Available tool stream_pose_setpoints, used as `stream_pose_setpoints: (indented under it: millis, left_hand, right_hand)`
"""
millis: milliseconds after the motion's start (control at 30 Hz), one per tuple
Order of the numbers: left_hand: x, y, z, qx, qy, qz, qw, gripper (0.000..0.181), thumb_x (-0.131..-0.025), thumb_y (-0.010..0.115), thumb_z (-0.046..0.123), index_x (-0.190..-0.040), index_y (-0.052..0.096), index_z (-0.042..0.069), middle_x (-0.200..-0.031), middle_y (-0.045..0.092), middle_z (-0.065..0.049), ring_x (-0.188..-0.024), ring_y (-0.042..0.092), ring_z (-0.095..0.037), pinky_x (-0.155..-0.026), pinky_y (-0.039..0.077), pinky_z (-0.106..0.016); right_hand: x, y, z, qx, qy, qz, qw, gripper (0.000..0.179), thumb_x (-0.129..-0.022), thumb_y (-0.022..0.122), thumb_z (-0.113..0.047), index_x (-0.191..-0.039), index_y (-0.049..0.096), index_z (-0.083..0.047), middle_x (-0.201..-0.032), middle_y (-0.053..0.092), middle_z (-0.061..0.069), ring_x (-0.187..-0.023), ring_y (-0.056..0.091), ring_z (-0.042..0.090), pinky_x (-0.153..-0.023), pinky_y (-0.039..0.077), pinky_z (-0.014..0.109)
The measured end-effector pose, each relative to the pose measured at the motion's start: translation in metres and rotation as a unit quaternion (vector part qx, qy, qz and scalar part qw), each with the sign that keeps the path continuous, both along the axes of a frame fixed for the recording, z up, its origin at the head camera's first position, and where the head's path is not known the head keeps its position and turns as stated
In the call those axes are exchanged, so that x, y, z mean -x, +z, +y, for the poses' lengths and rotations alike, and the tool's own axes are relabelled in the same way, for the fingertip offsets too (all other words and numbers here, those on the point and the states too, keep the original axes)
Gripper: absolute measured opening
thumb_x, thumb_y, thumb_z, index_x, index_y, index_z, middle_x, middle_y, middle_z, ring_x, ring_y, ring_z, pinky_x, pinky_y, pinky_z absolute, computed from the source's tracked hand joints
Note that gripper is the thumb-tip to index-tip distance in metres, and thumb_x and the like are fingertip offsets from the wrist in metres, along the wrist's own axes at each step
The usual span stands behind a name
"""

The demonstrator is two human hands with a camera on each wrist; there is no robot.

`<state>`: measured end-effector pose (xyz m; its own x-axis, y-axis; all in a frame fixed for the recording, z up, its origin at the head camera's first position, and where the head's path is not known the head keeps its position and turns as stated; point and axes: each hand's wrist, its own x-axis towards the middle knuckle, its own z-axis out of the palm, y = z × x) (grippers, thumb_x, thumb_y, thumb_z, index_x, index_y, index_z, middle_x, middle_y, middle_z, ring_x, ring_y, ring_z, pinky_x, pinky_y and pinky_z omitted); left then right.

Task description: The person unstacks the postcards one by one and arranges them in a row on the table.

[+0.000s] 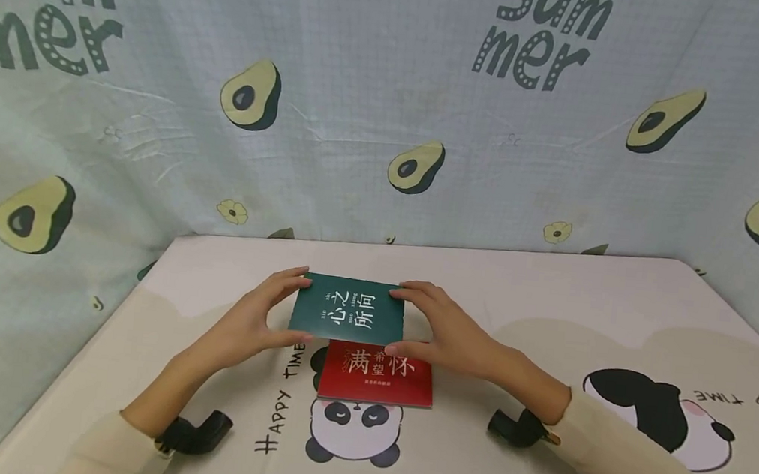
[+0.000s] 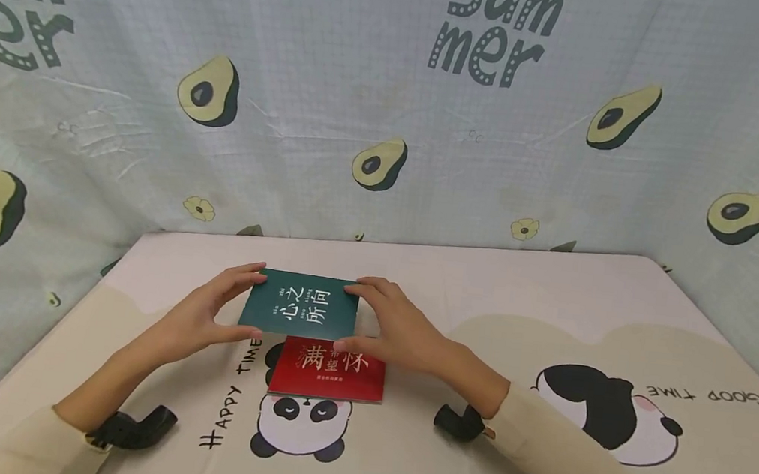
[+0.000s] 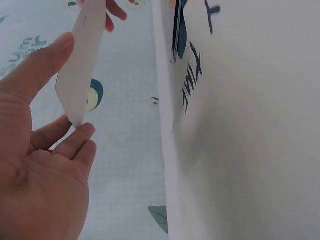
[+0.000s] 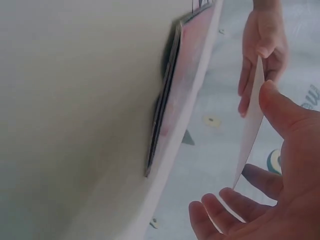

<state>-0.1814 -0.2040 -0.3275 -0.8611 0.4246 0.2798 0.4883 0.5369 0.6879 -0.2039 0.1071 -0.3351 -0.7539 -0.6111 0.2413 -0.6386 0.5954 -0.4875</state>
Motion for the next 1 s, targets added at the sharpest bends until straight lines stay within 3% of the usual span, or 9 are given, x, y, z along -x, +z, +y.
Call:
stream_pose_setpoints:
  millis: [267,467,700,1000]
  left_hand:
    - [0.016,0.003,-0.011,-0.036,0.041,-0.014,0.9984,0.079,-0.077,0.081,0.012,-0.141,0.038,-0.004,-0.153,0.024,-0.015,-0.138,0.028,-0.036,-0.107,0.031,-0.045]
    - [0.029,0.007,-0.019,-0.023,0.072,-0.007,0.9971,0.082,-0.077,0.082,0.018,-0.142,0.037,-0.003,-0.154,0.023,-0.013,-0.139,0.027,-0.035,-0.108,0.031,-0.047]
    - [0.042,0.008,-0.023,-0.011,0.107,-0.023,0.9940,0.086,-0.078,0.081,0.026,-0.145,0.034,0.000,-0.156,0.018,-0.012,-0.140,0.021,-0.034,-0.110,0.027,-0.048]
    - [0.055,0.012,-0.030,-0.004,0.136,-0.056,0.9892,0.091,-0.078,0.080,0.034,-0.148,0.031,0.004,-0.159,0.010,-0.010,-0.141,0.016,-0.035,-0.110,0.022,-0.052]
  right_hand:
    - [0.024,0.005,-0.021,0.016,-0.004,-0.004,0.9999,0.079,-0.078,0.077,-0.044,-0.143,0.043,-0.015,-0.147,0.038,0.008,-0.133,0.034,0.026,-0.096,0.046,0.045]
    - [0.038,0.013,-0.037,0.019,-0.011,-0.007,0.9997,0.076,-0.079,0.075,-0.045,-0.142,0.045,-0.015,-0.146,0.040,0.006,-0.132,0.035,0.024,-0.100,0.043,0.045]
    - [0.053,0.022,-0.056,0.005,-0.018,-0.009,0.9998,0.076,-0.080,0.072,-0.049,-0.141,0.046,-0.013,-0.147,0.040,0.005,-0.133,0.034,0.023,-0.104,0.038,0.045]
    - [0.071,0.014,-0.077,0.004,-0.023,-0.016,0.9996,0.075,-0.081,0.072,-0.048,-0.142,0.045,-0.012,-0.146,0.041,0.006,-0.134,0.033,0.023,-0.106,0.035,0.044]
